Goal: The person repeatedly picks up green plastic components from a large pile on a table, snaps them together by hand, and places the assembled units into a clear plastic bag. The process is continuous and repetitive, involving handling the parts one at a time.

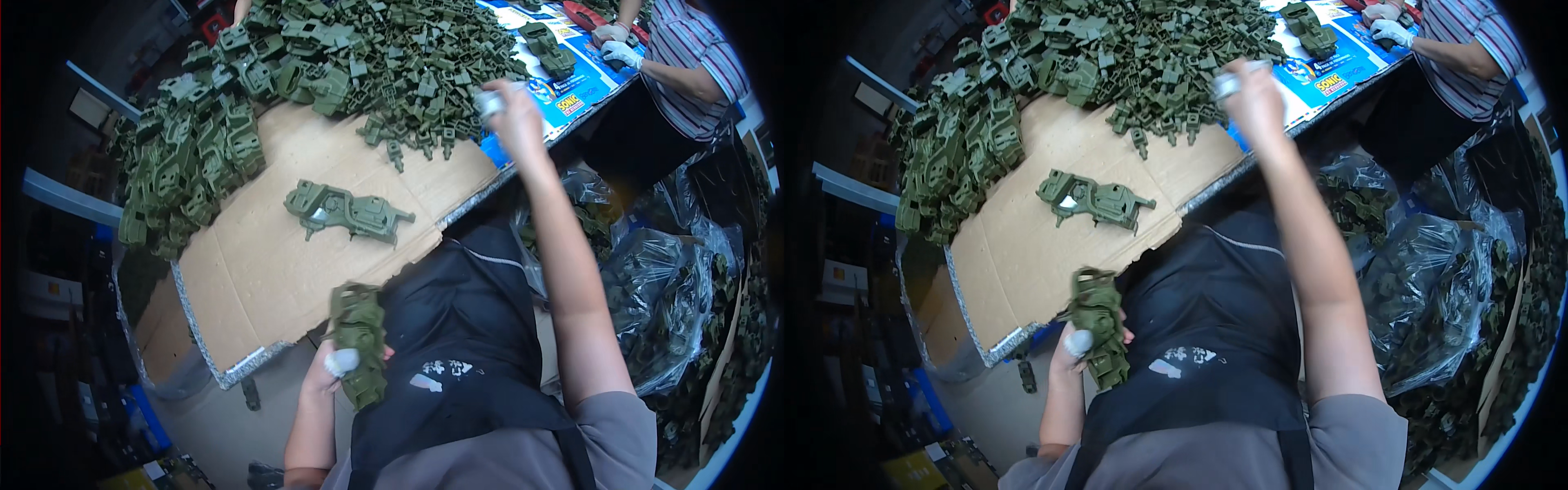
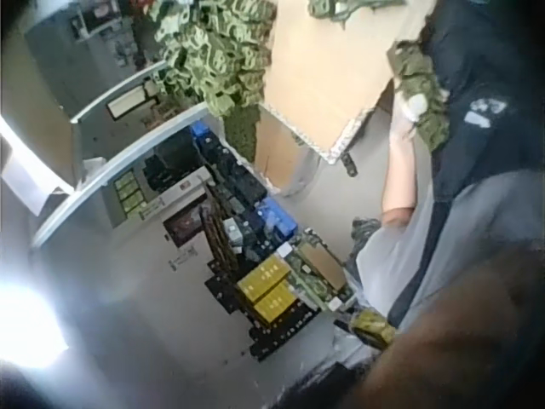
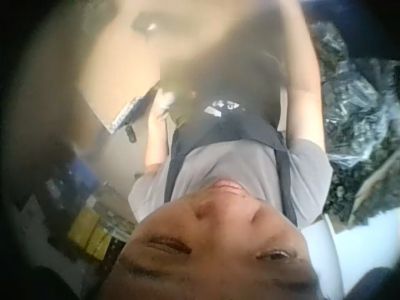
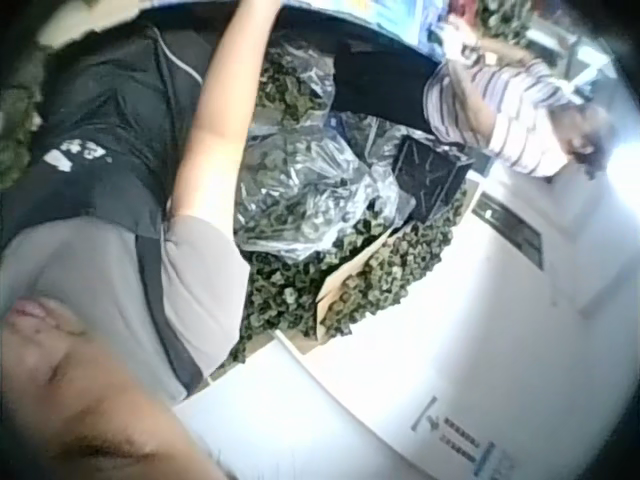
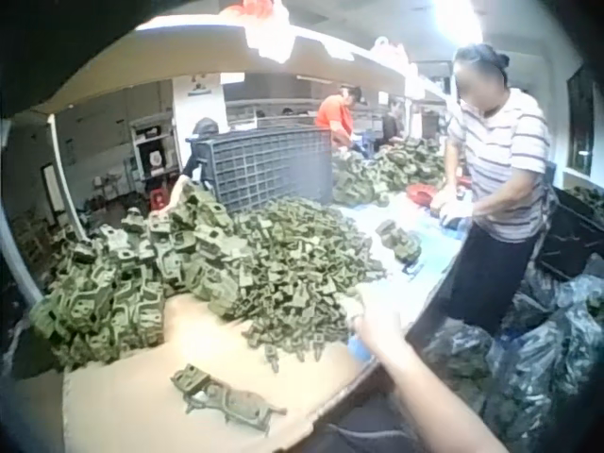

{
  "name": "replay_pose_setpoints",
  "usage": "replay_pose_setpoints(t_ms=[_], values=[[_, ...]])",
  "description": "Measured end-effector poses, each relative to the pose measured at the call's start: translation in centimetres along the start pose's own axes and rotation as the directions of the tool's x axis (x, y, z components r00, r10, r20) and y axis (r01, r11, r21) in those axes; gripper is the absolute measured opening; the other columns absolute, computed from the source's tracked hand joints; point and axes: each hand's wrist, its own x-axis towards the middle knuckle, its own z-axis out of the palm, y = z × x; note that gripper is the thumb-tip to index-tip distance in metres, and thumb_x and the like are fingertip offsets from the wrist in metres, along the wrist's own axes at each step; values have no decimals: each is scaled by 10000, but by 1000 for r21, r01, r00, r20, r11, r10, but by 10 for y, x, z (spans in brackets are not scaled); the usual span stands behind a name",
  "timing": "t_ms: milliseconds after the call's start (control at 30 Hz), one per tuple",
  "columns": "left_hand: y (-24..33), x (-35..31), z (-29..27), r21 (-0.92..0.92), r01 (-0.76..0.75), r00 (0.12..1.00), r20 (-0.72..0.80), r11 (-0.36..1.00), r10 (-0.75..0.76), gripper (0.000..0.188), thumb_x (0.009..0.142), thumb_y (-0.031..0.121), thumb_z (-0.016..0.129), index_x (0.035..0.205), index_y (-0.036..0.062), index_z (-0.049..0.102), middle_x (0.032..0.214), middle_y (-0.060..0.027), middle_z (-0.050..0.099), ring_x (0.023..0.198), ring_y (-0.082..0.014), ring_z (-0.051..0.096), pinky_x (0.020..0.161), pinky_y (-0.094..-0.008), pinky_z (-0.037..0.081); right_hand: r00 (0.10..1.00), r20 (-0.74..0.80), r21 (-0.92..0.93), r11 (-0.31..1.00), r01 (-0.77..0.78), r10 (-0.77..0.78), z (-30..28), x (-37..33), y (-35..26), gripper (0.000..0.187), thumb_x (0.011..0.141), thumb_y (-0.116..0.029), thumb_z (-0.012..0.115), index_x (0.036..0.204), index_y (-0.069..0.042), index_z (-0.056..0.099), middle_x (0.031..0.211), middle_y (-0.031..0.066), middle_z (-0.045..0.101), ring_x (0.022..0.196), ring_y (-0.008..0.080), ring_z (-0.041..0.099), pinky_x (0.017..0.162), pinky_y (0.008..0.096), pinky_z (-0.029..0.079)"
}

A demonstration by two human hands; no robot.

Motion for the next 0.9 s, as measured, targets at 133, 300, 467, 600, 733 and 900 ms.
replay_pose_setpoints(t_ms=[133,300,467,600,733,900], values=[[-24,29,5,236,120,993,-19,964,-119,829,775,52,653,1442,62,162,1371,-135,397,1214,-211,463,946,-302,424,993,68,-237,969,-75,94,25,25,84,226,746,-245,649,940,-132,617,823,200,637,812,361,628,708,445,488],[-59,38,-6,123,157,983,-112,980,-144,780,798,215,677,1417,45,236,1361,-94,411,1227,-187,433,986,-305,374,950,313,-242,965,100,-20,10,31,84,267,754,-73,593,1020,-101,599,908,199,648,881,317,636,750,378,479],[-71,40,-21,-43,254,964,-75,966,-257,657,822,250,657,1357,16,358,1240,-89,513,1088,-148,523,908,-293,437,848,424,381,912,151,-318,-72,-81,4,246,794,-57,565,1023,-26,646,961,107,661,893,247,629,798,318,473],[-55,45,-1,77,278,960,-43,957,-275,654,814,233,670,1351,19,365,1215,-82,527,1054,-139,530,885,-281,441,562,690,500,862,86,-456,-54,-212,-25,275,698,-76,690,971,-62,657,822,116,629,740,298,618,668,362,516],[-48,49,9,289,303,952,-61,908,-299,651,790,211,694,1336,34,386,1175,-67,545,1003,-120,542,844,-256,450,513,780,378,923,71,-359,-37,-244,-30,286,701,-26,662,984,-52,637,782,140,604,686,323,600,617,384,503],[-62,51,-5,372,296,952,-36,880,-305,596,780,195,703,1292,41,439,1089,-43,581,938,-97,558,790,-242,464,435,810,411,910,54,-392,-35,-239,-35,336,641,32,609,971,-31,615,771,171,603,706,325,617,625,405,510]])
